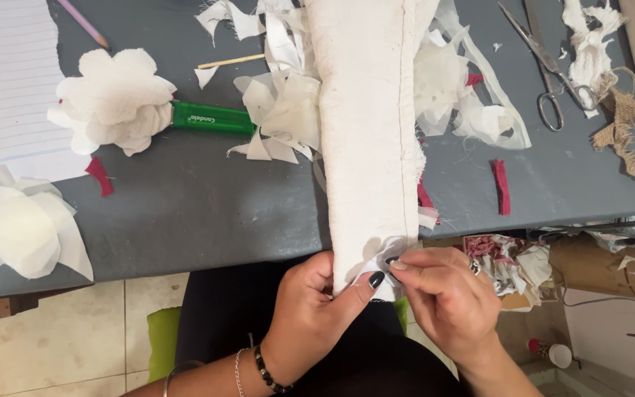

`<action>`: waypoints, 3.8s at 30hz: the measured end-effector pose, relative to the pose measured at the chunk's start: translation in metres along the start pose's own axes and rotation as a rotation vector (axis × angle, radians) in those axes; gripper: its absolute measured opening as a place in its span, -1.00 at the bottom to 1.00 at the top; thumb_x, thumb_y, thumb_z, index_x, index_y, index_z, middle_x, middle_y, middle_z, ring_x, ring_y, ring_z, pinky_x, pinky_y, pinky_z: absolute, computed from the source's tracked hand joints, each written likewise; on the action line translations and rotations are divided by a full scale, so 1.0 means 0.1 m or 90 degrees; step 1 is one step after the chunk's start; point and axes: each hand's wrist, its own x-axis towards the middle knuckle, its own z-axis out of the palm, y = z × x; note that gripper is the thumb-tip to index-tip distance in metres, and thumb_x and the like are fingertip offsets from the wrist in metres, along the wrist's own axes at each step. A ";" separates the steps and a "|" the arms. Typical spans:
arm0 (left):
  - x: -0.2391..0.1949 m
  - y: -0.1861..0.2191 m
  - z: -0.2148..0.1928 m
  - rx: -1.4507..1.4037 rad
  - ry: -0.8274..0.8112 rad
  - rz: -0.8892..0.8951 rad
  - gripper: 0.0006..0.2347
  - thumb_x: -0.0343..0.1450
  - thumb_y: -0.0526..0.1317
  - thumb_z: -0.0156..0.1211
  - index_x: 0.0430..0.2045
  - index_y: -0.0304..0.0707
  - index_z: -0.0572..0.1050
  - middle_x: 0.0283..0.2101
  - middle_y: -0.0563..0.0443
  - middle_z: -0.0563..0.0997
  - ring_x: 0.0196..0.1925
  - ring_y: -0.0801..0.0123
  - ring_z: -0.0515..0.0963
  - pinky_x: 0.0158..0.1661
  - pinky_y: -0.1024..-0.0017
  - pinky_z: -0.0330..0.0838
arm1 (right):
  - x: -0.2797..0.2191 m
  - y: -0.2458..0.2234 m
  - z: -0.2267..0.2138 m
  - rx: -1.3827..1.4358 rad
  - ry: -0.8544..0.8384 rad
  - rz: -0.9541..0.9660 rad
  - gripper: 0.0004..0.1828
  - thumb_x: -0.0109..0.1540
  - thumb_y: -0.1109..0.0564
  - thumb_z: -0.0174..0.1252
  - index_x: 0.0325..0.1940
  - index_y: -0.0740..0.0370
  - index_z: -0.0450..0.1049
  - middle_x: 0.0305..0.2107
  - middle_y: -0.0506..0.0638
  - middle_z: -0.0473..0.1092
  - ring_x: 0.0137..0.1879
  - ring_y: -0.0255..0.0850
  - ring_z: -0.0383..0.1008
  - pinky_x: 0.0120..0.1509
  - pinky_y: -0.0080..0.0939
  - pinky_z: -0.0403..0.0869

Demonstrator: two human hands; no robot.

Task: Cutting out flower shapes from white fabric using scissors on a workspace.

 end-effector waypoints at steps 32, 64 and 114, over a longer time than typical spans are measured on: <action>-0.06 0.12 0.02 -0.110 -0.029 -0.051 -0.71 0.32 -0.16 0.36 -0.14 -0.29 0.62 -0.23 0.06 0.78 -0.22 0.51 0.72 -0.21 0.53 0.66 | -0.09 0.05 -0.14 0.462 -0.040 0.373 -0.92 0.29 0.22 0.20 -0.14 0.23 0.53 -0.26 0.01 0.55 -0.06 -0.21 0.59 0.07 -0.28 0.59; 0.05 0.07 -0.14 -0.067 -0.131 0.071 -0.79 0.46 -0.13 0.20 -0.36 -0.31 0.64 -0.41 0.19 0.65 -0.36 0.63 0.55 -0.36 0.56 0.48 | 0.13 0.06 -0.13 0.242 -0.099 0.260 -0.88 0.25 0.09 0.22 -0.24 0.18 0.57 -0.39 -0.07 0.56 -0.28 -0.30 0.57 -0.13 -0.34 0.55; 0.03 0.15 -0.07 -0.053 -0.096 -0.055 -0.76 0.38 -0.08 0.31 -0.35 -0.31 0.70 -0.45 0.24 0.61 -0.41 0.62 0.47 -0.41 0.55 0.35 | -0.48 0.28 0.05 0.135 -0.308 0.394 0.14 0.10 -0.75 -0.50 0.09 0.17 0.54 -0.26 -0.04 0.66 -0.27 -0.24 0.76 -0.23 -0.23 0.75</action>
